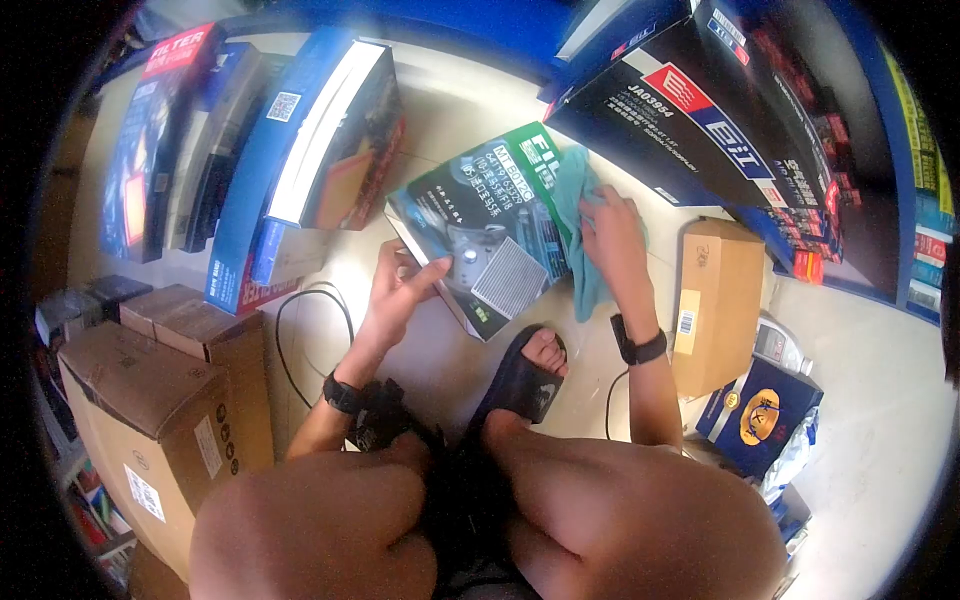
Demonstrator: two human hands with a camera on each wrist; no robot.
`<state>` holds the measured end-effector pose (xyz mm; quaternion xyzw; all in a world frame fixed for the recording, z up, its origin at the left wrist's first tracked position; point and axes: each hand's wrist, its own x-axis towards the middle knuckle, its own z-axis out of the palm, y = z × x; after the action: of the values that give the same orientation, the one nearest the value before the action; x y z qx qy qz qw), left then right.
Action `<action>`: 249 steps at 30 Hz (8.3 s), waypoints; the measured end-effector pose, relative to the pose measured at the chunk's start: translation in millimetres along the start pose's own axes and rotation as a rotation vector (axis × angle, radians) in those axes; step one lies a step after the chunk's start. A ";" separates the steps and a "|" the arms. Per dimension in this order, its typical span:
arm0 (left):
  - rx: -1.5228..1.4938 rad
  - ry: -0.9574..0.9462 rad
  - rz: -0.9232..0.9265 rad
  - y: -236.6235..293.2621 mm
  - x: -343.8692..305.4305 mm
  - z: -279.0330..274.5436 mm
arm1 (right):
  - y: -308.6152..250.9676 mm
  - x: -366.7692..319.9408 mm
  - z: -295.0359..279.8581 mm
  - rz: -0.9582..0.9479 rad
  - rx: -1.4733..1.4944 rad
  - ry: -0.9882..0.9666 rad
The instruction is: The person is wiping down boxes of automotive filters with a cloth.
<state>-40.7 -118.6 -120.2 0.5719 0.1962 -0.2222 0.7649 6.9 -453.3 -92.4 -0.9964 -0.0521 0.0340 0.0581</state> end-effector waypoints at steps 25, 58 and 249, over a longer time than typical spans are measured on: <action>0.230 -0.051 0.241 -3.6 18.7 -9.6 | -131.2 4.3 -44.4 -0.589 0.165 0.047; 0.031 0.039 -0.087 20.8 17.4 -1.9 | -35.3 -56.4 -26.8 -0.898 -0.107 -0.050; 1.115 0.602 0.979 77.9 -50.5 -29.0 | -147.9 179.2 -122.8 -0.736 -0.118 0.306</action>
<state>-39.6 -65.6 -38.7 0.9265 -0.0191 0.2374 0.2913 179.0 -301.7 35.9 -0.9063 -0.3982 -0.1411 0.0161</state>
